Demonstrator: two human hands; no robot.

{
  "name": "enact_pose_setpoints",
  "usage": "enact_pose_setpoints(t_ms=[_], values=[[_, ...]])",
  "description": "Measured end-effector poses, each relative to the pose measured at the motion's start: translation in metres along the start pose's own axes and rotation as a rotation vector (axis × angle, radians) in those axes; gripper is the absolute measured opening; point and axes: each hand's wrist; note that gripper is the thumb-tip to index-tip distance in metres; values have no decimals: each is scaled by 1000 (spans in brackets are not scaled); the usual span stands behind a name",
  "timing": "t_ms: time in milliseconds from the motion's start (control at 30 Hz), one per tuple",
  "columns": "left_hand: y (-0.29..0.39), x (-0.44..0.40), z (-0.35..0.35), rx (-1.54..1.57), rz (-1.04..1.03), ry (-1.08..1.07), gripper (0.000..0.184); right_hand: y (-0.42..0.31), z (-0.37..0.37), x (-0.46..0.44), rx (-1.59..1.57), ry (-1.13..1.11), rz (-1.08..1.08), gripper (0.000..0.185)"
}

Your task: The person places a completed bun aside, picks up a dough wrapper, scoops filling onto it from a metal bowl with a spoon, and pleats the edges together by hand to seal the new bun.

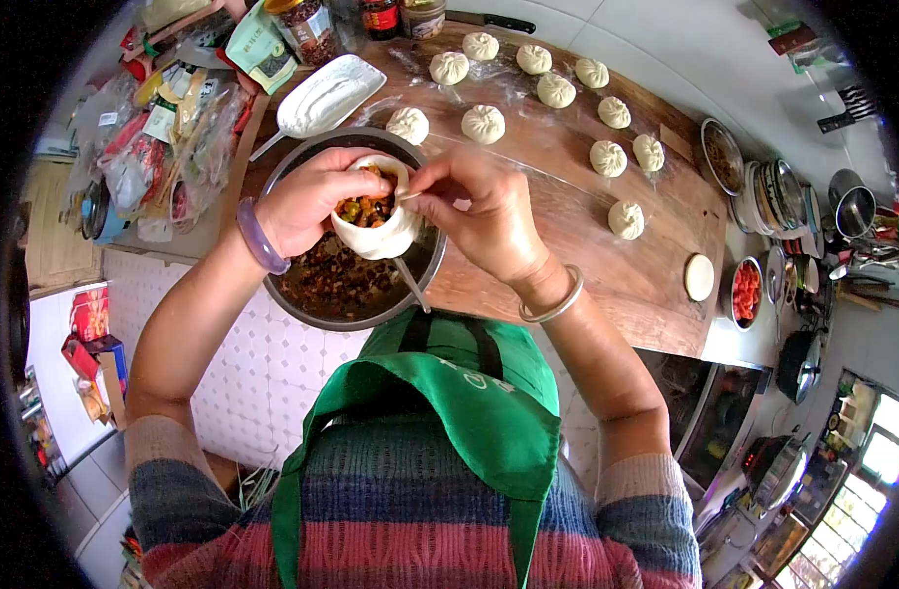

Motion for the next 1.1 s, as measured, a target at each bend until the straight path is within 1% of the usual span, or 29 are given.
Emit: enact_pose_setpoints(t_ms=[33,133,233,333,433,533,633,733,833,933,1033,1100], values=[[0,0,0,-28,5,-9,26,-2,-1,2,-18,6,-96,16],[1,0,0,-63,5,-67,26,5,1,2,57,-72,83,15],[5,2,-2,-117,35,-98,27,7,3,2,115,-75,242,14],[5,1,-2,-133,68,-106,28,-5,3,1,190,-94,303,16],[10,12,-13,1,-46,-9,28,-2,-4,8,-52,42,-1,19],[3,13,-10,-6,-81,62,28,5,1,8,21,-5,120,20],[-2,11,-7,-92,-124,-7,27,3,1,6,140,-43,313,19],[1,12,-7,-173,-54,-18,28,1,1,4,145,-95,294,18],[2,13,-10,-192,11,-22,30,-12,-1,10,125,-111,6,18],[-1,12,-11,-195,43,-45,31,-10,2,12,199,-156,87,16],[-1,10,-12,-214,51,-95,32,-6,5,12,220,-162,273,16],[-1,8,-12,-232,58,-120,32,-6,6,11,214,-167,300,16]])
Point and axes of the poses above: each hand's wrist, its own x-axis away from the middle knuckle, its own z-axis out of the back of the hand, y = z × x, and after that the axes turned 7 degrees about y, right-handed
